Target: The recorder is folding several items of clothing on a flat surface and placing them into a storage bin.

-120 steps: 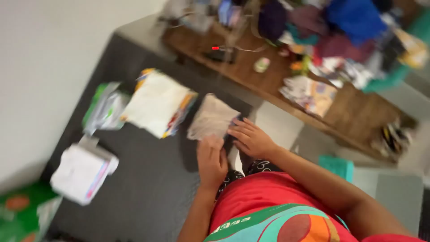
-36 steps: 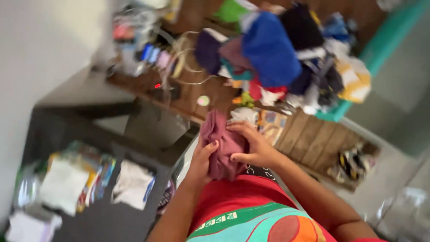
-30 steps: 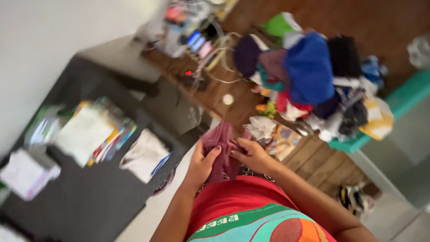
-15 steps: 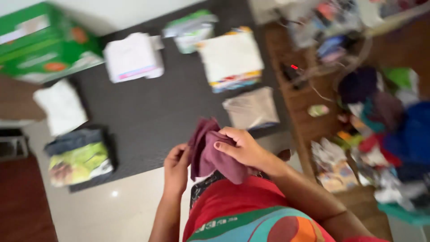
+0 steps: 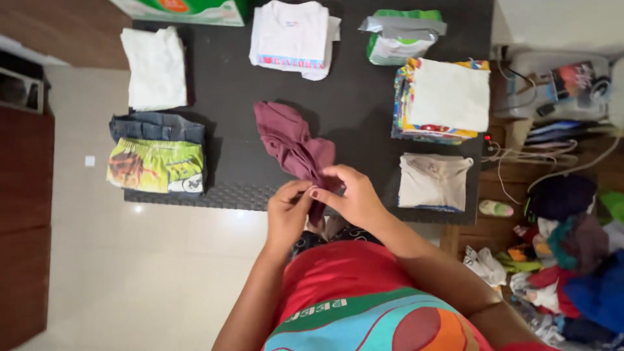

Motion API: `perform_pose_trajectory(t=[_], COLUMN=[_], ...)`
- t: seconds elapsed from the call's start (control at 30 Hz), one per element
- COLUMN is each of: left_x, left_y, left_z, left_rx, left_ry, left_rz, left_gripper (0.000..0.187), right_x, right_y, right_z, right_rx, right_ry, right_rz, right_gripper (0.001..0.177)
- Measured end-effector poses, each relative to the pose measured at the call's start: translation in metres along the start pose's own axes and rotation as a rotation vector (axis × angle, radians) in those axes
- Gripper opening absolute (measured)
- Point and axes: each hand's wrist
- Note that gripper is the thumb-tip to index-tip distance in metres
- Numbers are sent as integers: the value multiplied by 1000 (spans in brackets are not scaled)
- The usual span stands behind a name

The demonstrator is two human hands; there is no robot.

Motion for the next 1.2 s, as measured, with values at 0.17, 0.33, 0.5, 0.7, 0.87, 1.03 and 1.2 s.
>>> perform_pose_trajectory(t=[0.17, 0.33, 0.5, 0.7, 0.87, 1.03, 1.2], left_x=[11, 30, 34, 61, 92, 132, 165], left_y=[-2, -16, 5, -13, -47, -99, -116], left_z=[12, 6, 39, -19, -58, 8, 45], left_rx=[-289, -871, -588, -178, 815, 861, -519], left_ry=[-308, -394, -467, -80, 206, 53, -614], left_rz=[-198, -293, -52, 199, 81, -56, 345], left_gripper=[6, 10, 16, 47, 52, 44, 36], right_x=[7, 12, 28, 32, 28, 39, 28], right_y=[-17, -50, -31, -10, -10, -24, -26], right_z=[-57, -52, 8, -60, -63, 24, -19], right_rx=[177, -584, -327, -268, 1004, 314, -725], right_ry=[146, 178, -265, 251, 671, 290, 399], right_rz=[-58, -190, -80, -179, -175, 15, -275], right_gripper=[16, 11, 49, 35, 24, 43, 43])
Point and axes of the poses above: each hand's wrist, its own x-axis towards the middle knuckle, its own y-axis out of the palm, z = x × y, and after that the axes turned 4 degrees about -z, right-handed
